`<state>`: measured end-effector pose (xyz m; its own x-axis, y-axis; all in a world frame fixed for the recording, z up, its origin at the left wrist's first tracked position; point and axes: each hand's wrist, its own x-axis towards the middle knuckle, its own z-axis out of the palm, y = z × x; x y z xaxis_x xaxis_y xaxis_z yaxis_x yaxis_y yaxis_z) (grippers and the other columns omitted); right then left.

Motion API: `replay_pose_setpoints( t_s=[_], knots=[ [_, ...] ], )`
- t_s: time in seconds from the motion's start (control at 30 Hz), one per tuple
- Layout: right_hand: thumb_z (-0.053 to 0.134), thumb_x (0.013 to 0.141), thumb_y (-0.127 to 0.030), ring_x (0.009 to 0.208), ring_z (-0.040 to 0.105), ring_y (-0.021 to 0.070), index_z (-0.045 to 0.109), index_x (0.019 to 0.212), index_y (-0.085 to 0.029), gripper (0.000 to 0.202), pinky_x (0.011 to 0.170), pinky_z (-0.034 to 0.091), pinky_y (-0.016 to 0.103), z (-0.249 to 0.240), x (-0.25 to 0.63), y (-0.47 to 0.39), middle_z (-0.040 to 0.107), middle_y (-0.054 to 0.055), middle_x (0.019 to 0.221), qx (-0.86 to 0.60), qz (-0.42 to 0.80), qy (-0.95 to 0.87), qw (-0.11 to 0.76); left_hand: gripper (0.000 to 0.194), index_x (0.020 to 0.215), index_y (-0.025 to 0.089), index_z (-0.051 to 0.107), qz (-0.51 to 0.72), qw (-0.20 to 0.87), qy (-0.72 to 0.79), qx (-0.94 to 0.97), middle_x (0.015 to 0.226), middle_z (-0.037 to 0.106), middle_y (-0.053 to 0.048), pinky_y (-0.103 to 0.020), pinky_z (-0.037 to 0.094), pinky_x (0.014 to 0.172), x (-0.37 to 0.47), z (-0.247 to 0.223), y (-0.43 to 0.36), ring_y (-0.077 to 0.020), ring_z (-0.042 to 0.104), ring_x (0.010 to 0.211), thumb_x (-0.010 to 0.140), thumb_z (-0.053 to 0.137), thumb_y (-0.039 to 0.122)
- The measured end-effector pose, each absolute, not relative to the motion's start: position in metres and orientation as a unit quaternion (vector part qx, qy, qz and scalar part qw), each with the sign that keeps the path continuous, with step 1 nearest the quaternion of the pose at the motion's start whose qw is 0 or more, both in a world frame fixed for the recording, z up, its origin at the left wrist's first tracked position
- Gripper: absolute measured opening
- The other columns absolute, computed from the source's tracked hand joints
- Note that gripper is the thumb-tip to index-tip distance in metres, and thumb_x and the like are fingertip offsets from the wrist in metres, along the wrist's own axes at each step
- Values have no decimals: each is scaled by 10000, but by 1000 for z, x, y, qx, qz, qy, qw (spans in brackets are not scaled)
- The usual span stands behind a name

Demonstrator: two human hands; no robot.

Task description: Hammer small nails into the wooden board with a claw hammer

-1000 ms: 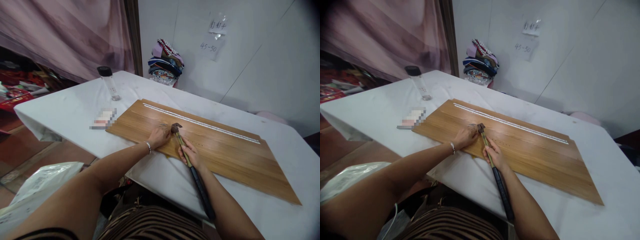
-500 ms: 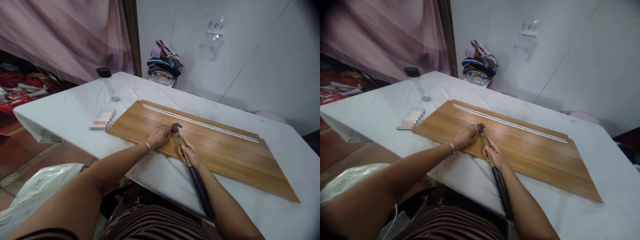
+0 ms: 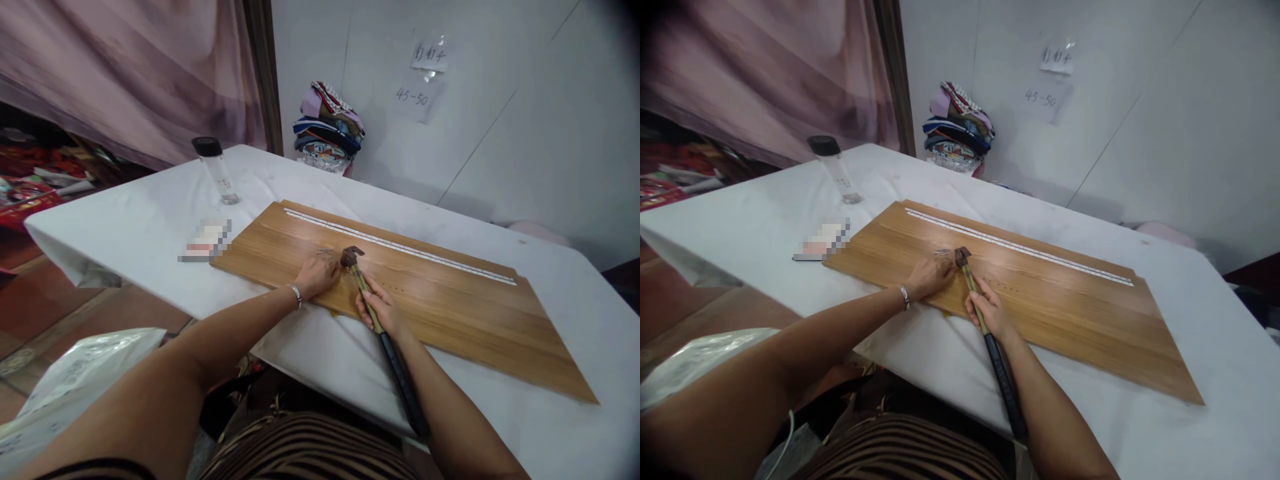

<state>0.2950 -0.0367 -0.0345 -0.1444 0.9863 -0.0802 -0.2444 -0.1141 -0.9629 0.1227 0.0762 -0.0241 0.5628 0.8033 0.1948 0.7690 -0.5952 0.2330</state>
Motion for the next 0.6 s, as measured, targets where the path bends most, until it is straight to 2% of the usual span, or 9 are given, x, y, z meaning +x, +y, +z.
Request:
replay_pose_setpoints(
  t_s=[0.3, 0.47, 0.6],
  knots=[
    [594, 855, -434, 350, 416, 62, 334, 1504, -207, 735, 308, 287, 177, -36, 295, -38, 553, -62, 612, -421, 611, -440, 505, 349, 877, 138, 685, 131, 62, 461, 876, 955, 718, -128, -321, 472, 838, 123, -22, 74, -221, 665, 929, 950, 403, 330],
    [609, 842, -439, 341, 408, 64, 321, 1509, -181, 772, 302, 281, 179, -34, 294, -37, 554, -62, 599, -425, 617, -442, 493, 312, 939, 140, 675, 134, 58, 447, 882, 1022, 713, -119, -322, 476, 827, 122, -22, 75, -224, 658, 953, 941, 411, 306],
    [610, 841, -438, 339, 409, 64, 320, 1509, -179, 772, 302, 279, 179, -35, 295, -36, 553, -64, 600, -413, 617, -441, 503, 331, 920, 141, 680, 135, 56, 455, 879, 965, 715, -118, -316, 470, 836, 123, -24, 76, -216, 660, 939, 948, 402, 319]
  ],
)
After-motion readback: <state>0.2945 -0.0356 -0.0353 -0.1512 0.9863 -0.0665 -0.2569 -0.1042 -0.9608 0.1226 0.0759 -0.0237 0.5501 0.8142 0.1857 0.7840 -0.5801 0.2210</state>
